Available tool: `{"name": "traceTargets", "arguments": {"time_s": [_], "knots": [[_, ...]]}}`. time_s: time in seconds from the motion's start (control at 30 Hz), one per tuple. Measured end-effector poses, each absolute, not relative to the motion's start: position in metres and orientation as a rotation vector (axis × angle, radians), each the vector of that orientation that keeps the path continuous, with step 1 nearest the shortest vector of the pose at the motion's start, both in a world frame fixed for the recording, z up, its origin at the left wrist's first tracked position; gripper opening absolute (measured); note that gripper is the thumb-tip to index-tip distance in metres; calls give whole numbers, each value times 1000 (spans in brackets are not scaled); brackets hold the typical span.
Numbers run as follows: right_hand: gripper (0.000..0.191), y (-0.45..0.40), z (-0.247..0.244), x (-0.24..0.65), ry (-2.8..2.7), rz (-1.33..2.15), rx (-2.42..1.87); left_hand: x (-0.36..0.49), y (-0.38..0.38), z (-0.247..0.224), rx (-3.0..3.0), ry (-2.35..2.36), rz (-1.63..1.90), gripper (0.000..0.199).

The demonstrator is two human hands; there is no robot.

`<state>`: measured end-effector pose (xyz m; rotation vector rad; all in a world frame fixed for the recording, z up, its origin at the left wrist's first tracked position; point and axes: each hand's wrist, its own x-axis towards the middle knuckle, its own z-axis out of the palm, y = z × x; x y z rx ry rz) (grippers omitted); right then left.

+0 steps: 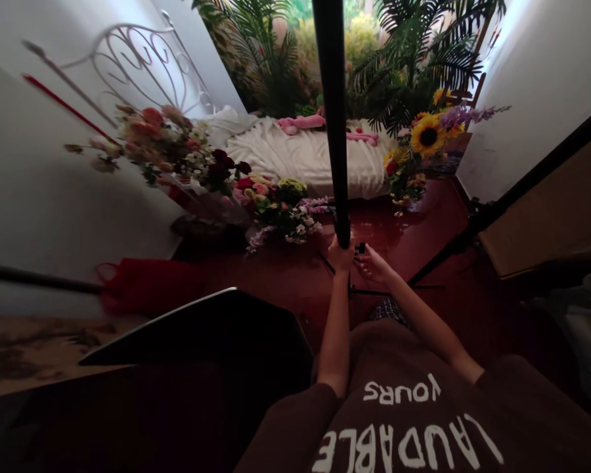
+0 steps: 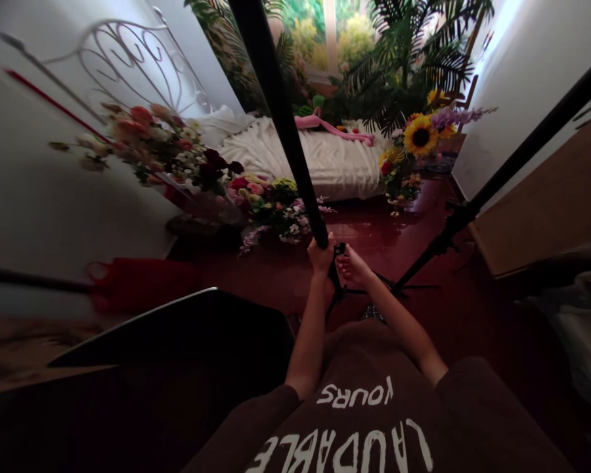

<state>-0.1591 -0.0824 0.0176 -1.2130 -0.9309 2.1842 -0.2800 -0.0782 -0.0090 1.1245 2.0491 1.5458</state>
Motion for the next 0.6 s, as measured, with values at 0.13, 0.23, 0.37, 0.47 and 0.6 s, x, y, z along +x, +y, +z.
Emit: {"name": "traceTargets", "arguments": {"time_s": [0.13, 0.23, 0.37, 0.47, 0.6], "knots": [[44, -72, 35, -163, -676, 2448, -937, -278, -76, -6, 1127, 2034, 1577, 36], [41, -66, 41, -160, -669, 2455, -912, -275, -78, -13, 1124, 2031, 1648, 38], [35, -62, 39, -156, -680, 2476, -892, -272, -86, -39, 1158, 1978, 1766, 46], [29, -57, 35, -154, -773, 2437, -909, -272, -90, -55, 1212, 1918, 1770, 48], [21, -51, 28, -154, -1036, 2274, -1046, -275, -90, -60, 1220, 1894, 1730, 49]]}}
